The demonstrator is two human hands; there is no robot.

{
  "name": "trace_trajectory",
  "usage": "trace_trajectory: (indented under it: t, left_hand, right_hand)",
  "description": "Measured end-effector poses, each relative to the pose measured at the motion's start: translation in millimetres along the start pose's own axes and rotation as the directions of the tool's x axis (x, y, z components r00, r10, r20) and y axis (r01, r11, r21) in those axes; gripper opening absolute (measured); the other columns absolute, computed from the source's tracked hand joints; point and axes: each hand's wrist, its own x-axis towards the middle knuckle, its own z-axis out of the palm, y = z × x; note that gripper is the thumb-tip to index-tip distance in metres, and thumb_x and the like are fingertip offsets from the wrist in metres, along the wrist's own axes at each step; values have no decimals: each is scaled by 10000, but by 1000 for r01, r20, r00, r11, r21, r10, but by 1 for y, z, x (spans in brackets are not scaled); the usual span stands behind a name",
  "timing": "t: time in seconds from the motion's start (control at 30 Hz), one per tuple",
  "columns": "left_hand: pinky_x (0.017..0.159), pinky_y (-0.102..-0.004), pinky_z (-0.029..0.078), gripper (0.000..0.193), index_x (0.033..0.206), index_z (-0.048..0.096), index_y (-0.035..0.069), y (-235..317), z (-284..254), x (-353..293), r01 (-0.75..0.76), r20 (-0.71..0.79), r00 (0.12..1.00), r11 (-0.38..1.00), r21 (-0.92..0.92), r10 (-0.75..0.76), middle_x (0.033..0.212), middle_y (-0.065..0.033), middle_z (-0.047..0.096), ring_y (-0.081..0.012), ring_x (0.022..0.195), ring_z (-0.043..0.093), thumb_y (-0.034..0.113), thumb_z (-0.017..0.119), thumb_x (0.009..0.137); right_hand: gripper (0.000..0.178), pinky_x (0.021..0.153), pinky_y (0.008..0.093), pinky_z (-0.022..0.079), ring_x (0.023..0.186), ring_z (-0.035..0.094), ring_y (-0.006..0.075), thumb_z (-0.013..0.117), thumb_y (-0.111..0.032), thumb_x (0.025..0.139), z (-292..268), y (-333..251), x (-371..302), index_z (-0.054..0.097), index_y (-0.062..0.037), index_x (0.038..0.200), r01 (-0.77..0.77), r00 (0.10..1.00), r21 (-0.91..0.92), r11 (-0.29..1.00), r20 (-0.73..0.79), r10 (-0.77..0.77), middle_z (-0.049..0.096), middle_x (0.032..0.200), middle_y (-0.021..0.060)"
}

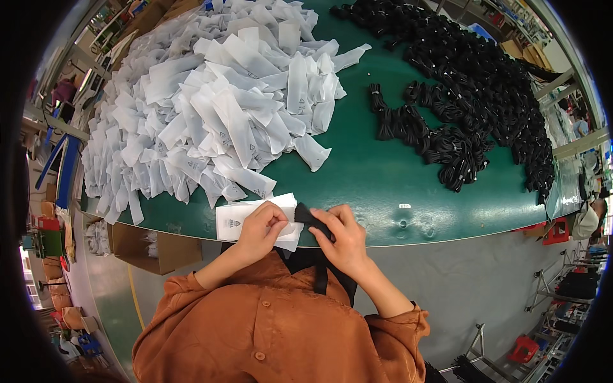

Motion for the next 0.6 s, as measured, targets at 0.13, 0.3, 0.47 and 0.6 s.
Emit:
trace_trajectory:
  t: [0.13,0.3,0.47,0.6]
  left_hand:
    - [653,-309,480,98,928,581,8,-1,-4,0,27,-9,1000,996,-81,-28,897,-97,586,-220,748,580,-24,662,883]
    - [710,-309,487,103,941,599,20,4,-11,4,-79,57,994,974,-212,93,959,-81,604,-220,824,586,-26,667,878]
    - [812,-333,475,115,892,622,54,7,-18,10,-268,119,953,957,-112,280,998,-63,623,-241,902,571,-6,704,838]
    - [838,-362,453,159,856,624,81,11,-21,14,-391,144,908,919,-41,393,1009,-50,614,-272,935,546,7,741,779]
  right_hand:
    - [379,569,266,460,748,575,161,783,-26,796,-3,3,4,706,-66,1164,-4,992,90,996,125,-7,563,936,70]
    - [323,523,217,370,572,449,88,716,-125,907,-2,20,2,689,-78,1226,-150,949,357,922,314,33,561,884,1]
    - [316,498,211,344,546,419,52,660,-163,964,-11,3,6,650,-40,1254,-783,618,477,400,671,409,590,834,-17]
    - [278,481,183,318,550,413,26,642,-138,973,-12,-1,2,638,-9,1219,-853,507,510,116,751,423,626,883,8]
